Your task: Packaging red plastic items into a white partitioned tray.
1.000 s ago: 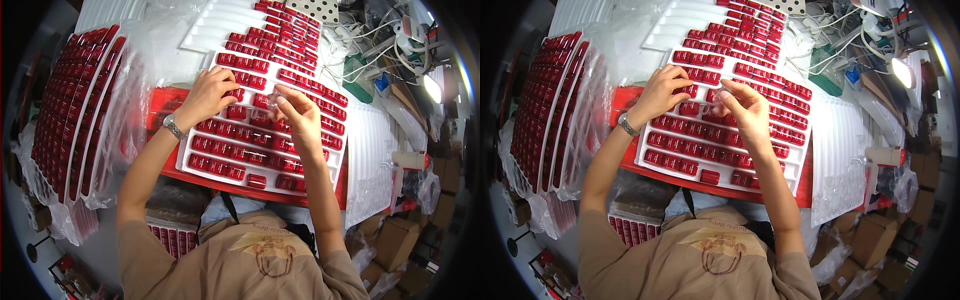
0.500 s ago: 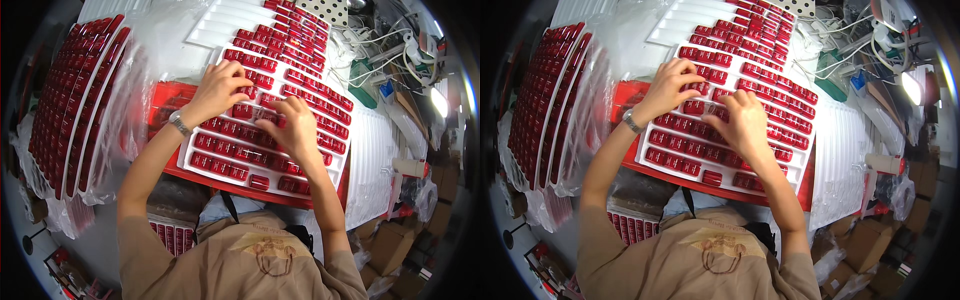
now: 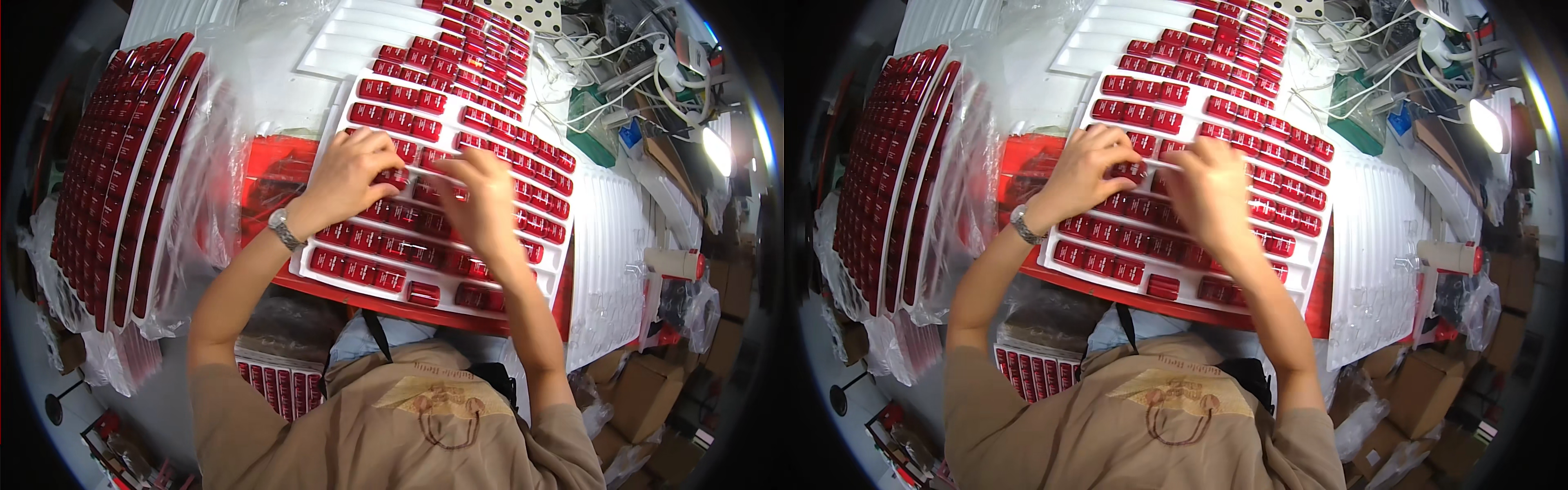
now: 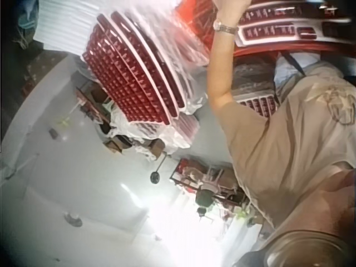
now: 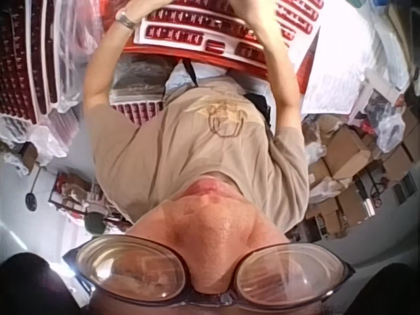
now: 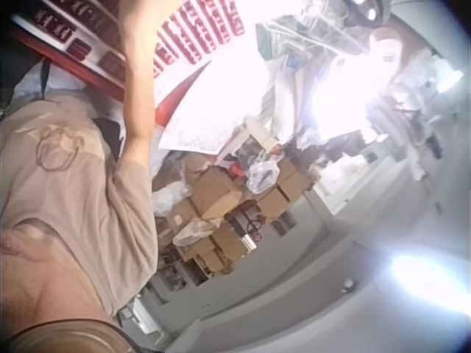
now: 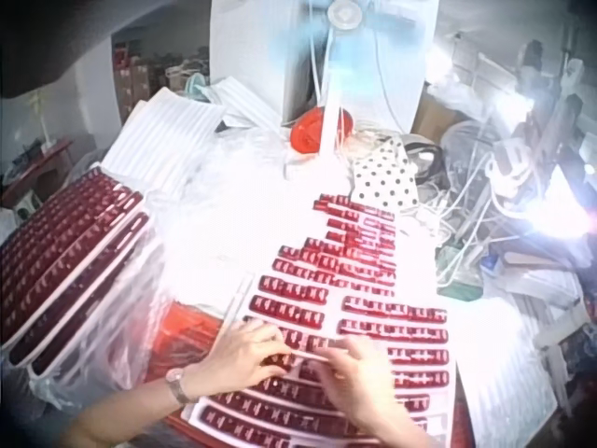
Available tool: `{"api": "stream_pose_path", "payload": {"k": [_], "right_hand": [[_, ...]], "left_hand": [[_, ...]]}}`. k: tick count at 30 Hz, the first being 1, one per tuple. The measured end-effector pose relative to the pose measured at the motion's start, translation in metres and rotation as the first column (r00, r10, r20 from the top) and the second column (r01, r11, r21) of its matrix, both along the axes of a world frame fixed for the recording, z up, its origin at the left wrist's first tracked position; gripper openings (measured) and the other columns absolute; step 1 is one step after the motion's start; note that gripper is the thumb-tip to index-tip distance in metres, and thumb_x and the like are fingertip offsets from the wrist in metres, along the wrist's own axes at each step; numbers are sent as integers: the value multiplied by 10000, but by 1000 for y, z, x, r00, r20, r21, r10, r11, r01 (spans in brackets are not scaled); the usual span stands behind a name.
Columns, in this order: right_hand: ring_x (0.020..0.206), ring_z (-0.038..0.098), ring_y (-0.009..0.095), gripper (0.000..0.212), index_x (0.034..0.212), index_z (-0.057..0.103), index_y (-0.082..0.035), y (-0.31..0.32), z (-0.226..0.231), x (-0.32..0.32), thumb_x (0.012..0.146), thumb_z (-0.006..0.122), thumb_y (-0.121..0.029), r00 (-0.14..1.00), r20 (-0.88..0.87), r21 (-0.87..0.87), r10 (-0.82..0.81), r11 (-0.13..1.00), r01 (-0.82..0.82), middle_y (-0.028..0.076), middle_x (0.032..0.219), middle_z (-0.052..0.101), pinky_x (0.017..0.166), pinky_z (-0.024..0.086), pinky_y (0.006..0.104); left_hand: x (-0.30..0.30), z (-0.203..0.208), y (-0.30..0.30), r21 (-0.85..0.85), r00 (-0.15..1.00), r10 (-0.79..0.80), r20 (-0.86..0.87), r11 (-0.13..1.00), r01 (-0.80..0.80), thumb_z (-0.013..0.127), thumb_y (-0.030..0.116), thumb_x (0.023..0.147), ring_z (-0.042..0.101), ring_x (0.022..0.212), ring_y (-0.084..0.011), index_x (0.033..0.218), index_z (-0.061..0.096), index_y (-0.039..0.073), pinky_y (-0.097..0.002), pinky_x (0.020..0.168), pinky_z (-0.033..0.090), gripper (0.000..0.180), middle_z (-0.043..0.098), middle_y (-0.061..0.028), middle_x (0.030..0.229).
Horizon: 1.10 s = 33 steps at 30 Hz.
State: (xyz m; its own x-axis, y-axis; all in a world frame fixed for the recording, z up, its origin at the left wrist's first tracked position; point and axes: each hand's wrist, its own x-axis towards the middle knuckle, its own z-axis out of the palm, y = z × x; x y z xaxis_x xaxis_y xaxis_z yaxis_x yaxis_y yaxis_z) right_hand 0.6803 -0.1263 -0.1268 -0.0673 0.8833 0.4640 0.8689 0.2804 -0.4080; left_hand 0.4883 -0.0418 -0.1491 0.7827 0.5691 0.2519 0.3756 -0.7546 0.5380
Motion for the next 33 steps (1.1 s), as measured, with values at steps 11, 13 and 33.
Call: {"api": "stream_pose_path", "payload": {"k": [11, 13, 33], "right_hand": [[1101, 484, 380, 385, 1165, 558, 9, -222, -5, 204, 866, 612, -226, 519, 606, -352, -603, 381, 855, 208, 1176, 540, 914, 419, 429], [1090, 483, 388, 375, 1164, 552, 14, -227, -7, 205, 861, 612, -200, 633, 542, -409, -553, 484, 773, 212, 1182, 533, 927, 411, 421], [653, 507, 184, 224, 1040, 582, -22, -207, -2, 282, 946, 515, -215, 412, -520, -376, -748, 634, 676, 46, 722, 548, 652, 440, 315]], "left_hand": [[-46, 4, 6, -2, 994, 106, 19, 994, -106, 734, 101, 706, 526, 914, -219, 1015, 660, 23, -347, 830, 431, 327, 569, -60, 940], [-46, 2, 7, -3, 996, 85, 3, 996, -85, 733, 101, 708, 524, 900, -220, 997, 660, 26, -347, 818, 444, 307, 567, -59, 917], [-44, 6, -10, -307, 891, 319, 322, 926, -221, 681, 61, 796, 553, 931, -146, 1052, 640, 47, -256, 768, 433, 260, 581, -43, 1009]]}}
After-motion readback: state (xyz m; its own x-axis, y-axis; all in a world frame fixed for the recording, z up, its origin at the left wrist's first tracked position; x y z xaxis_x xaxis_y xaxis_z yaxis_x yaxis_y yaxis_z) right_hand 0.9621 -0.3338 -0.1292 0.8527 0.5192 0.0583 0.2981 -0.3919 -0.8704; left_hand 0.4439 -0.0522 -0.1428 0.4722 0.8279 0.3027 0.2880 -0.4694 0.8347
